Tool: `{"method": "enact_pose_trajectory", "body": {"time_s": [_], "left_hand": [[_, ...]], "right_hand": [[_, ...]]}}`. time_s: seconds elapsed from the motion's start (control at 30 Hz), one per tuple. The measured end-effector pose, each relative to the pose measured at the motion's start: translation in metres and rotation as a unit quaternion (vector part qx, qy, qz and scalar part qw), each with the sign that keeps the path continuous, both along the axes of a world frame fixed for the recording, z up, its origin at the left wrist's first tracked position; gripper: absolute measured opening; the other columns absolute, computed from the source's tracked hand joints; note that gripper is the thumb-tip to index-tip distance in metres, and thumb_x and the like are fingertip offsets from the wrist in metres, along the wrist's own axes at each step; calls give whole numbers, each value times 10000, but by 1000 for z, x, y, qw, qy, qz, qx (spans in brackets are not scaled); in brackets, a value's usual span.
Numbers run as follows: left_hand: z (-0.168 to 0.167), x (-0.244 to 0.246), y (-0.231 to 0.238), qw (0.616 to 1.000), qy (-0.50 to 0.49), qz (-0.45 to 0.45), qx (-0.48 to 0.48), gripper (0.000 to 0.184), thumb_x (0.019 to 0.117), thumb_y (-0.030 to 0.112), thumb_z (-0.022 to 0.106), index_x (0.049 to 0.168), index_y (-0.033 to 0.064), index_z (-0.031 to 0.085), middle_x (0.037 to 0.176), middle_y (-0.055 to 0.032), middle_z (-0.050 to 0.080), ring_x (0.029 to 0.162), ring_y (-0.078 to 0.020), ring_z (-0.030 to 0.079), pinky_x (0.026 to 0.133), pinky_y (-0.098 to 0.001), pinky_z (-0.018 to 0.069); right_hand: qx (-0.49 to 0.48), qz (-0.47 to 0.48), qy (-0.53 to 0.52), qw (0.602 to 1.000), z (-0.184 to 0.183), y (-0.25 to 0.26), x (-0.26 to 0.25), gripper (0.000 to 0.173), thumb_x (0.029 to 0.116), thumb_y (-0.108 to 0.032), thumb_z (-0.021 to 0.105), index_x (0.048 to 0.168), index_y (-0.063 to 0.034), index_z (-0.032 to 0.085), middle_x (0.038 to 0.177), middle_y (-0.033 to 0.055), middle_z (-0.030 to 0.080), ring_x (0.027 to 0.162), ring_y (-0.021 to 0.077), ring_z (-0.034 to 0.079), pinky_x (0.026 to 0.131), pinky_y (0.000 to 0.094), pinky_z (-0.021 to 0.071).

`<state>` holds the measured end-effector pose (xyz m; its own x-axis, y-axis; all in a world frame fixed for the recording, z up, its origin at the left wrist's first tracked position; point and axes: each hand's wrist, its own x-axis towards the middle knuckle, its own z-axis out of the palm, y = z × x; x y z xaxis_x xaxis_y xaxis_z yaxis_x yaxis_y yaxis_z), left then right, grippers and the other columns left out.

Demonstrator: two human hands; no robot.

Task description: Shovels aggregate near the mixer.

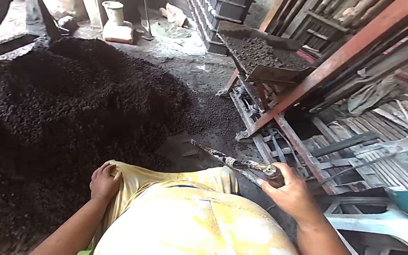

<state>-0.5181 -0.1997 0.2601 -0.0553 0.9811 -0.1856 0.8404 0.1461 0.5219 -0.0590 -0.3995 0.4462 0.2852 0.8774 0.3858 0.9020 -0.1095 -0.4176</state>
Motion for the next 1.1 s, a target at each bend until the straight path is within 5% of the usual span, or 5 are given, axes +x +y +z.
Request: {"method": "enact_pose_trajectory", "body": {"time_s": [0.53, 0.77, 0.93, 1.1], "left_hand": [[-5, -1, -4, 999, -12, 4, 45, 400, 984, 246, 598, 1326, 48, 659, 1559, -162, 480, 1479, -426, 365, 1119, -667, 333], [7, -1, -4, 1000, 6, 3, -15, 432, 1013, 295, 571, 1391, 90, 615, 1602, -125, 431, 1513, -366, 330, 1180, -608, 300], [7, -2, -1, 999, 9, 8, -38, 459, 1024, 331, 559, 1419, 99, 593, 1620, -118, 407, 1525, -372, 300, 1178, -620, 294], [4, -1, 0, 999, 4, 21, -33, 439, 1014, 321, 592, 1398, 110, 615, 1620, -101, 407, 1526, -375, 292, 1172, -641, 285]], "right_hand": [[0, 0, -10, 1000, -2, 6, -4, 466, 780, -356, 711, 1117, -36, 687, 890, 120, 725, 770, 226, 700, 674, 439, 574], [0, 24, -9, 1000, -2, 4, -1, 523, 828, -393, 695, 1150, 18, 656, 923, 191, 713, 782, 277, 689, 691, 487, 565], [15, 49, -8, 999, 1, 2, 1, 695, 908, -592, 623, 1148, 60, 637, 915, 219, 693, 775, 226, 659, 708, 398, 550], [36, 71, -3, 997, 2, 2, 6, 748, 965, -638, 555, 1132, 88, 629, 916, 219, 681, 800, 140, 644, 744, 279, 540]]}}
